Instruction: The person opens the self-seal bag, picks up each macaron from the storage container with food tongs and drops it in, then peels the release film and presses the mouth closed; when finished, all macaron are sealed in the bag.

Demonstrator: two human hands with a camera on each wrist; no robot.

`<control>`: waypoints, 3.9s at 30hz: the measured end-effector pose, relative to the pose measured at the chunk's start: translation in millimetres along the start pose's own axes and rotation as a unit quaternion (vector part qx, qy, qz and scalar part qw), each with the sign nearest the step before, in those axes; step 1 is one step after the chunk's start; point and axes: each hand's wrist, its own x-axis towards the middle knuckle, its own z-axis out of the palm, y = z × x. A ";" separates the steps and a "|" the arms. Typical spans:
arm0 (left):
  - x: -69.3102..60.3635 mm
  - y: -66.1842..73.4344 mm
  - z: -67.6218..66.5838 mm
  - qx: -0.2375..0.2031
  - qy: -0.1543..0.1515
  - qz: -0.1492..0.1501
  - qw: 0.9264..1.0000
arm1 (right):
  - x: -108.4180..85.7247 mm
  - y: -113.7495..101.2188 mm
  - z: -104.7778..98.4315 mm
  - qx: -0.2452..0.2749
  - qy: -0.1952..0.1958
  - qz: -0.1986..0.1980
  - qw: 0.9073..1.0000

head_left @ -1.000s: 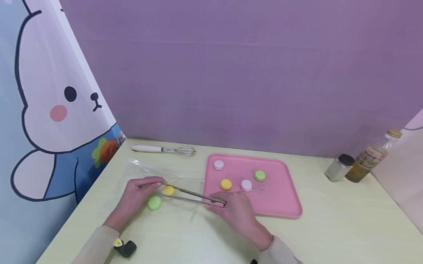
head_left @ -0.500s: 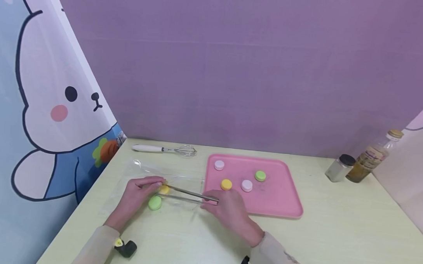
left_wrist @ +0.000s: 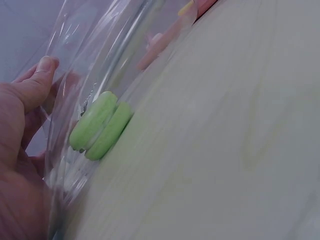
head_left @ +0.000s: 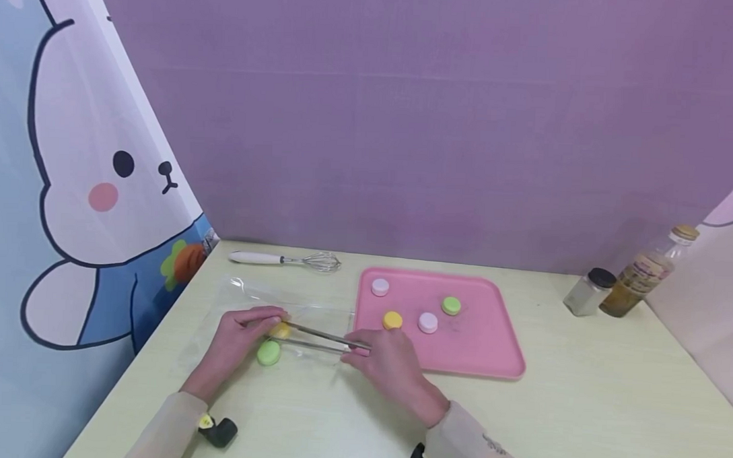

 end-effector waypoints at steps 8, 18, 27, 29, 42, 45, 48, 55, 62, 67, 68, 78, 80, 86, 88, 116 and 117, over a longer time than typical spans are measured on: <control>-0.7 0.3 0.8 0.003 0.004 0.000 1.000 | -1.7 3.5 -3.0 -0.007 0.001 0.001 1.000; 0.2 0.6 1.9 0.002 0.002 -0.001 1.000 | -11.0 6.2 -14.7 -0.019 0.003 0.007 1.000; 0.8 -3.4 5.1 -0.003 0.001 0.011 1.000 | -35.0 12.2 -37.3 -0.054 0.023 0.026 0.998; 1.2 -4.1 6.2 -0.003 -0.001 0.008 1.000 | -41.0 13.9 -43.2 -0.048 0.026 0.031 0.998; 0.8 2.7 3.4 0.009 0.002 -0.003 1.000 | -69.8 27.1 -70.0 -0.039 0.095 0.000 0.995; 0.3 2.8 2.4 0.011 0.003 -0.003 1.000 | -76.2 30.2 -74.9 -0.043 0.106 0.007 0.993; -0.2 2.2 1.4 0.013 0.002 -0.003 1.000 | -82.7 34.4 -79.5 -0.051 0.119 0.009 0.992; -0.9 1.9 1.0 0.013 0.003 0.000 1.000 | -96.4 46.3 -89.7 -0.055 0.130 0.034 0.989; -1.4 1.8 1.4 0.011 0.008 0.003 1.000 | -107.3 59.3 -96.6 -0.090 0.133 0.062 0.985; -1.1 2.5 1.8 0.011 0.008 0.007 1.000 | -111.9 66.4 -99.9 -0.107 0.139 0.070 0.982; -1.1 2.7 1.8 0.011 0.007 0.008 1.000 | -112.3 67.8 -100.3 -0.108 0.141 0.071 0.982; -1.2 2.7 1.2 0.013 0.005 0.008 1.000 | -112.2 77.0 -101.6 -0.103 0.142 0.091 0.980; -1.0 2.1 1.4 0.012 0.005 0.010 1.000 | -111.0 78.1 -101.1 -0.106 0.143 0.094 0.979; -0.7 1.8 2.1 0.009 0.004 0.007 1.000 | -107.1 80.1 -98.0 -0.104 0.144 0.094 0.980; -0.6 1.7 2.2 0.010 0.003 0.004 1.000 | -105.9 80.2 -97.4 -0.102 0.143 0.094 0.980; -1.4 1.2 1.2 0.013 0.005 0.007 1.000 | -101.7 61.5 -96.4 -0.067 0.133 0.111 0.983; -1.5 0.8 1.0 0.013 0.005 0.007 1.000 | -100.9 59.4 -96.0 -0.062 0.131 0.112 0.983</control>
